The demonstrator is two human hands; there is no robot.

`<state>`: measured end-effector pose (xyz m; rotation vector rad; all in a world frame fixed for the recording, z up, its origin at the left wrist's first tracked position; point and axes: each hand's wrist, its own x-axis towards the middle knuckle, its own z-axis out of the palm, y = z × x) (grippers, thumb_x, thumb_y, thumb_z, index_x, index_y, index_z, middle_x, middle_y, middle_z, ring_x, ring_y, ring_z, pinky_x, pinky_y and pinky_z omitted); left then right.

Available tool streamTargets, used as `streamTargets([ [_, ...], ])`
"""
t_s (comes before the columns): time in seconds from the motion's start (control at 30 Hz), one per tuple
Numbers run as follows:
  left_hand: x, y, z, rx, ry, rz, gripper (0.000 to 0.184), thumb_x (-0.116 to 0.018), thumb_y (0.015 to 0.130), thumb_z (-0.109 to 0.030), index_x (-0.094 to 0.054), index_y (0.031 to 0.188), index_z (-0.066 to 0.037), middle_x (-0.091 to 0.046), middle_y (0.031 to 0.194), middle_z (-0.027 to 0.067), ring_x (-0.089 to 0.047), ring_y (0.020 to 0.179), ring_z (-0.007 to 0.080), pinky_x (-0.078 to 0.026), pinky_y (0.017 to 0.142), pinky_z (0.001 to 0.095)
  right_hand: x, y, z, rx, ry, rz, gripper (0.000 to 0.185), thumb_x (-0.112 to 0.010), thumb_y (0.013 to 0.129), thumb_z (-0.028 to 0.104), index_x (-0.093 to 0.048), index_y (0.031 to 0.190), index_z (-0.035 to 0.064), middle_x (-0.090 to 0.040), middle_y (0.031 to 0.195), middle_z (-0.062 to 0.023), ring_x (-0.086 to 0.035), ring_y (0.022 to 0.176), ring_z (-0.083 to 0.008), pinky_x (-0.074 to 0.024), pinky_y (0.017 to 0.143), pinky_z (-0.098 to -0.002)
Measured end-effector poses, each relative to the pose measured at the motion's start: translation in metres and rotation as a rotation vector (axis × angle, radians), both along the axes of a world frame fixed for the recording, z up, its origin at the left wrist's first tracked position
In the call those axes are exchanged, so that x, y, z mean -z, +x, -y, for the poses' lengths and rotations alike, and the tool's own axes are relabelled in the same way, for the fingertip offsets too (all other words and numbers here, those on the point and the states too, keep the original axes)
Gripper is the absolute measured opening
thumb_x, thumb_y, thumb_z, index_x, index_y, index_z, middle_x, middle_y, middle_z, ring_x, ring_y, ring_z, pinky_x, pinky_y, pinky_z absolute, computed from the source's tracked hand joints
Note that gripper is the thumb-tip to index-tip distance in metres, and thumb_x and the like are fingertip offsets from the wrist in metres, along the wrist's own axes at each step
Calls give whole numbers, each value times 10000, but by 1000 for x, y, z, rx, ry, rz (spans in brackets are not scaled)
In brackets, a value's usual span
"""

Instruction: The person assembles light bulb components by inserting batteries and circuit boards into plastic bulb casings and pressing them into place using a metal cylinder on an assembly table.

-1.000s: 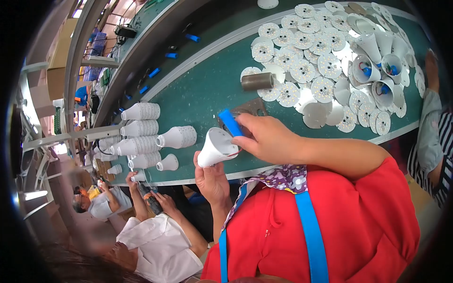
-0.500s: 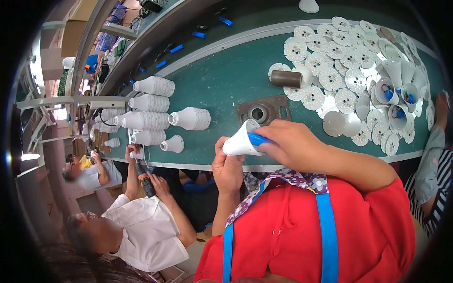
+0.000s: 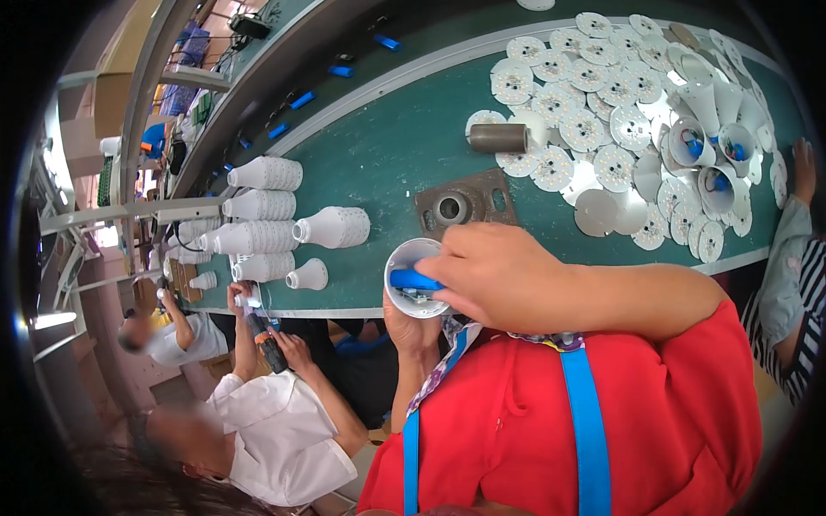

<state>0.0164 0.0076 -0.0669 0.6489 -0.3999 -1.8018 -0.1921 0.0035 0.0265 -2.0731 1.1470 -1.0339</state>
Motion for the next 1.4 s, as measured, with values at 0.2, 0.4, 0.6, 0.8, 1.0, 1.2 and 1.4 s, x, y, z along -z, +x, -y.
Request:
streamTargets([
  [0.2, -13, -12, 2, -82, 119, 56, 205, -458, 914, -137, -579, 1036, -24, -610, 1033, 124, -607, 921, 232, -519, 804, 372, -3, 5, 9, -28, -133, -137, 311, -630, 714, 120, -591, 1018, 66, -546, 822, -72, -544, 740, -236, -415, 658, -355],
  [0.4, -6, -9, 3, -54, 257, 74, 219, -430, 933, -185, -580, 1013, -46, -617, 1010, 101, -616, 887, 210, -531, 773, 349, 2, 5, 11, -63, -204, -219, 323, -573, 699, 108, -583, 1008, 17, -541, 833, -84, -542, 759, -228, -408, 656, -356],
  [0.6, -3, -14, 2, -7, 261, 146, 91, -487, 899, -70, -543, 969, -91, -609, 987, 90, -610, 889, 189, -534, 783, 335, 3, 6, 5, -23, -215, -321, 211, -584, 682, 157, -590, 835, 12, -553, 788, -97, -562, 770, -237, -419, 669, -346],
  [0.8, 10, -28, -6, 107, 130, 51, 226, -458, 943, -226, -496, 1118, -88, -537, 1167, 79, -524, 1078, 208, -433, 941, 366, 3, -6, 1, -32, -93, -426, 257, -567, 676, 124, -572, 889, -21, -542, 799, -120, -553, 750, -252, -415, 661, -358],
  [1.0, -25, -55, 21, 68, 44, 414, 212, -439, 935, -78, -457, 1139, -22, -386, 1339, 131, -540, 1028, 166, -521, 753, 270, -5, -14, 27, 21, -130, -503, 197, -606, 630, 134, -587, 760, -12, -572, 769, -146, -573, 741, -269, -438, 663, -365],
  [1.2, -8, -58, 49, 108, -73, 620, 177, -459, 932, -110, -538, 1043, 2, -405, 1326, 93, -581, 791, 101, -470, 579, 198, -17, -15, 68, -108, -18, -636, 131, -637, 609, 102, -627, 688, -2, -601, 751, -169, -613, 708, -292, -479, 613, -378],
  [1.4, -12, -58, 49, 67, -50, 569, 253, -452, 931, -126, -477, 1162, -24, -555, 1109, 112, -605, 816, 123, -502, 581, 222, -26, 4, 87, -224, 93, -743, 141, -665, 594, 136, -659, 690, 32, -632, 743, -147, -634, 705, -272, -500, 581, -360],
])
